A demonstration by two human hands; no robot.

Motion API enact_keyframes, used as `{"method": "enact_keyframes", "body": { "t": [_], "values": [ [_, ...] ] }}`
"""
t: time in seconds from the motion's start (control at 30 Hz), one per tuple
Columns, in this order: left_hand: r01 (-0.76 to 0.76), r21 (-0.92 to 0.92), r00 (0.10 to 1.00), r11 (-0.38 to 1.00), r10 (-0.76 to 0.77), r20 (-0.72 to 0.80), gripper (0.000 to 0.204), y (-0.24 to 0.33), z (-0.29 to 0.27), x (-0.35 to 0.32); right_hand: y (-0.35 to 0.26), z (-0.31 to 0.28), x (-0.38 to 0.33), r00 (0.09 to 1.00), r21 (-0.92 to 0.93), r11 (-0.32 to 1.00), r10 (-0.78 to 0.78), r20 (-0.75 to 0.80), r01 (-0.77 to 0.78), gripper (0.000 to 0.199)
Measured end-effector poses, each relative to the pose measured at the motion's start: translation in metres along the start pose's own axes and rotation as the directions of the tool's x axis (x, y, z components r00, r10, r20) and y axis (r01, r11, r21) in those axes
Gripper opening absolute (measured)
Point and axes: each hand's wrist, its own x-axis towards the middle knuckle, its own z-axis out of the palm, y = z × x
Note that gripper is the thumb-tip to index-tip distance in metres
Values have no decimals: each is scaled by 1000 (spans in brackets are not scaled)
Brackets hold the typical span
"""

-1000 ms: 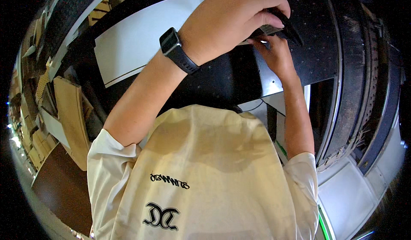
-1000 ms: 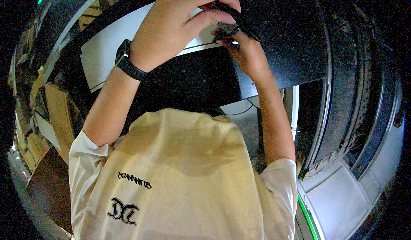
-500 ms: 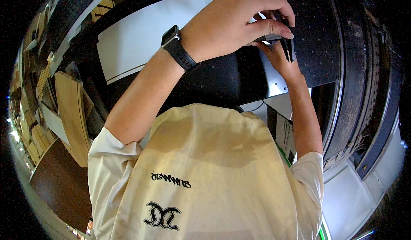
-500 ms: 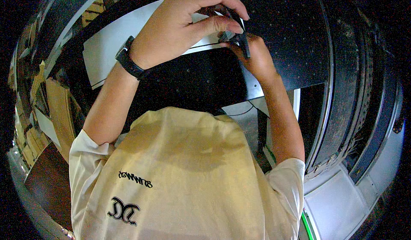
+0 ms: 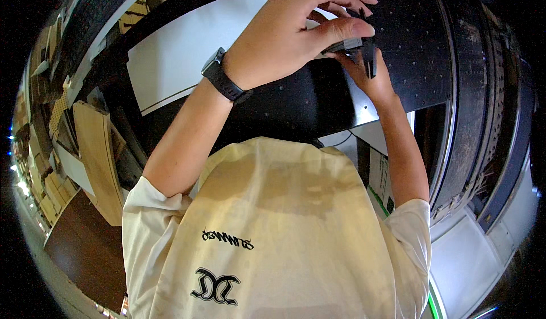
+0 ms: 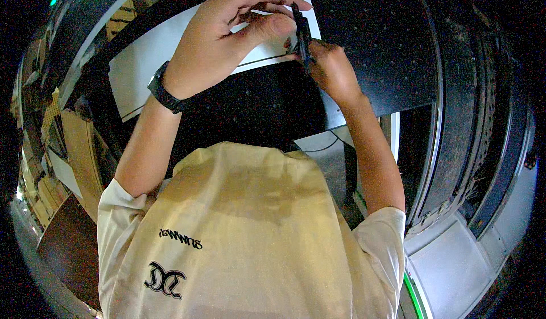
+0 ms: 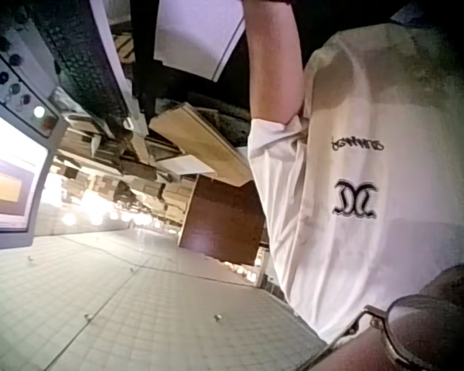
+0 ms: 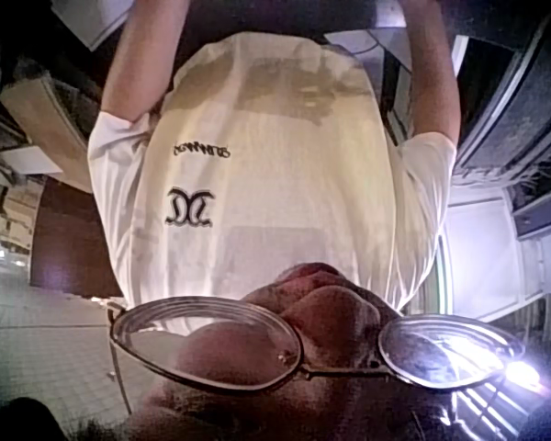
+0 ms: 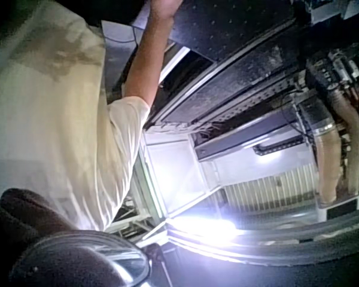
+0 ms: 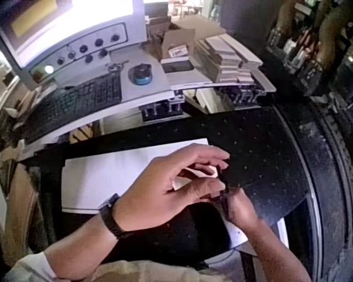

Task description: The person handles several wooden panels one at a time, turning them over and aligning them on a black surface. The person uses a digital caliper to measure the thickness or dimensions of one panel and then uses a mouse and keyboard to interact with software on a large monitor.

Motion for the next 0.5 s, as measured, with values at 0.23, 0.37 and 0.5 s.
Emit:
{"method": "enact_keyframes", "body": {
  "t": [0.23, 0.37, 0.5],
  "values": [
    [-172, 287, 982, 942, 185, -21, 33, 15, 7, 4, -2, -5, -4, 999, -88, 996, 35, -6, -35, 20],
    [-235, 397, 967, 887, 254, 5, 39, 24, 14, 1, 14, 0, -12, 1000, 106, 994, 20, -23, -17, 18],
    [-158, 473, 978, 867, 204, -48, 56, 17, 20, -10, 5, -1, -9, 999, 82, 997, -15, -40, 18, 21]
  ]
}}
